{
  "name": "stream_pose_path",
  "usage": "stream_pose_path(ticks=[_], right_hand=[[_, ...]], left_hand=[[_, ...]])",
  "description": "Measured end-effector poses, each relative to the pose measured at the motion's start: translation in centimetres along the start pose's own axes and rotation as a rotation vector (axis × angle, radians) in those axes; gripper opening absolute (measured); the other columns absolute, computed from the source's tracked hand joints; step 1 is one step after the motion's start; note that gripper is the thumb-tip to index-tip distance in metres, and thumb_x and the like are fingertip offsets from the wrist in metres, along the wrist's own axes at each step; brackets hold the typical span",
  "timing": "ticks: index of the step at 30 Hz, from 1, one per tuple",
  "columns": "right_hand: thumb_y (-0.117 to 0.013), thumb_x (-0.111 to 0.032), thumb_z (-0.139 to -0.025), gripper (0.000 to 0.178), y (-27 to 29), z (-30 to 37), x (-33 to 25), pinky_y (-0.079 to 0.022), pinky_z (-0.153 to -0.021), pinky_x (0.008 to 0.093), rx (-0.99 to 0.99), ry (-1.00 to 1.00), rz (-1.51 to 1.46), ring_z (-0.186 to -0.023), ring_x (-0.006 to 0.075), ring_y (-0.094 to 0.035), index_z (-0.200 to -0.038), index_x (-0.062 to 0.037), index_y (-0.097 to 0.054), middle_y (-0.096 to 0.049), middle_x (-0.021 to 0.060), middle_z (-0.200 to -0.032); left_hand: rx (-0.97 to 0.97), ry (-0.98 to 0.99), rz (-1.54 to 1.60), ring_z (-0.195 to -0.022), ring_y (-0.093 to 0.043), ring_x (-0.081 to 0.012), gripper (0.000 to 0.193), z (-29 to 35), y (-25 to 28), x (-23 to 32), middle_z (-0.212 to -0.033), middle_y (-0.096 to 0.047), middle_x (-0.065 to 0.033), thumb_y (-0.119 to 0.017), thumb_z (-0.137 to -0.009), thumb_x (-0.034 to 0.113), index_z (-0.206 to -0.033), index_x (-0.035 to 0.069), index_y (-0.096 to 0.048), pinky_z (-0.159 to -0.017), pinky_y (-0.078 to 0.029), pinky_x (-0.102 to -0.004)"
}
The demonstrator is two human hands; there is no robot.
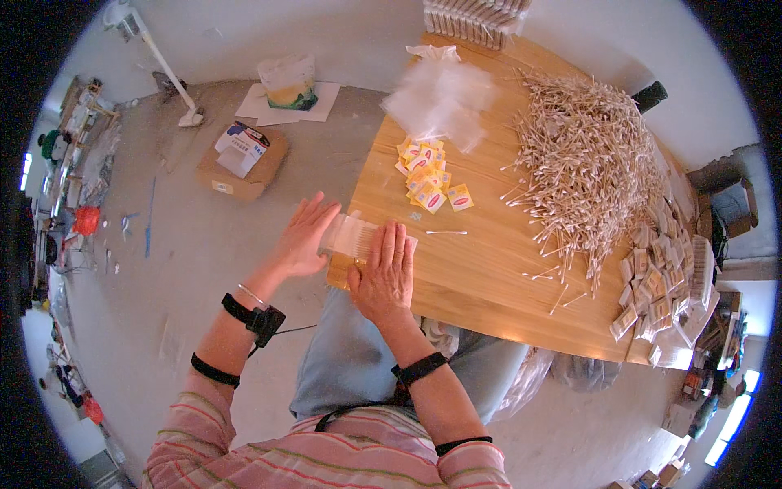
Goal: Packaging cotton swabs into small plastic bags.
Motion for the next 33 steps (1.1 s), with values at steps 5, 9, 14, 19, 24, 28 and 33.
stream_pose_path(ticks=[5, 9, 14, 19, 24, 28, 33], right_hand=[[-0.049, -0.040, -0.087, 0.080, -0.5, -0.5, -0.8, -0.007, -0.118, 0.0469, -0.021, 0.032, 0.001, -0.144, 0.0395, -0.009, -0.143, 0.0111, -0.022, -0.015, 0.0270, -0.153], [-0.050, -0.036, -0.087, 0.079, -1.2, -1.2, -1.8, -0.010, -0.117, 0.0495, 0.058, 0.067, -0.065, -0.143, 0.0432, -0.013, -0.141, 0.0137, -0.022, -0.019, 0.0307, -0.149], [-0.050, -0.035, -0.087, 0.078, -2.3, -2.1, -3.2, -0.009, -0.116, 0.0508, 0.058, 0.072, -0.058, -0.142, 0.0443, -0.012, -0.140, 0.0146, -0.022, -0.019, 0.0321, -0.149], [-0.050, -0.032, -0.085, 0.080, -2.1, -2.5, -4.5, -0.008, -0.116, 0.0516, 0.010, 0.052, -0.094, -0.142, 0.0460, -0.009, -0.141, 0.0153, -0.018, -0.016, 0.0344, -0.149], [-0.053, -0.032, -0.082, 0.087, -1.9, -2.6, -4.8, -0.005, -0.116, 0.0511, -0.008, 0.020, -0.119, -0.143, 0.0461, -0.005, -0.142, 0.0158, -0.012, -0.011, 0.0352, -0.150], [-0.053, -0.033, -0.083, 0.088, -2.3, -2.7, -5.3, -0.004, -0.116, 0.0509, 0.012, 0.039, -0.128, -0.143, 0.0460, -0.005, -0.142, 0.0158, -0.011, -0.011, 0.0355, -0.150], [-0.054, -0.035, -0.083, 0.089, -2.9, -2.9, -5.7, -0.005, -0.116, 0.0514, 0.024, 0.032, -0.082, -0.142, 0.0473, -0.006, -0.142, 0.0156, -0.011, -0.012, 0.0363, -0.149]], left_hand=[[-0.128, -0.032, -0.092, -0.143, -0.022, -0.0281, 0.069, -0.9, 0.2, -0.3, -0.142, -0.044, -0.0124, -0.070, -0.070, 0.009, -0.134, 0.003, -0.043, -0.120, -0.011, -0.0439], [-0.126, -0.069, -0.115, -0.141, -0.027, -0.0264, 0.067, -1.1, 0.6, -0.2, -0.138, -0.048, -0.0114, -0.072, -0.070, 0.011, -0.132, 0.004, -0.045, -0.119, -0.012, -0.0446], [-0.110, -0.106, -0.114, -0.139, -0.031, -0.0254, 0.069, -0.8, 0.3, -0.7, -0.136, -0.050, -0.0107, -0.074, -0.069, 0.011, -0.132, 0.006, -0.045, -0.119, -0.013, -0.0450], [-0.009, -0.047, 0.014, -0.139, -0.031, -0.0297, 0.076, -0.5, 0.3, -2.5, -0.142, -0.043, -0.0140, -0.077, -0.070, 0.014, -0.136, 0.006, -0.042, -0.117, -0.017, -0.0442], [0.219, 0.282, 0.461, -0.136, -0.035, -0.0269, 0.067, 1.2, -1.1, -5.9, -0.141, -0.043, -0.0185, -0.071, -0.082, 0.027, -0.137, 0.002, -0.040, -0.113, -0.027, -0.0405], [0.062, 0.606, 1.244, -0.115, -0.056, -0.0216, 0.056, 1.0, -2.9, -7.0, -0.125, -0.058, -0.0135, -0.064, -0.091, 0.036, -0.131, -0.001, -0.048, -0.098, -0.044, -0.0356], [0.160, 0.598, 1.129, -0.092, -0.059, -0.0134, 0.037, 0.2, -3.7, -4.5, -0.101, -0.065, -0.0054, -0.065, -0.091, 0.030, -0.111, -0.001, -0.061, -0.080, -0.048, -0.0290]])
Point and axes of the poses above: each hand's wrist, its own z-axis away from the middle knuckle, its own y-axis out of the back of the hand, x = y × z, the point moved 2 cm from there along -z, towards the middle knuckle
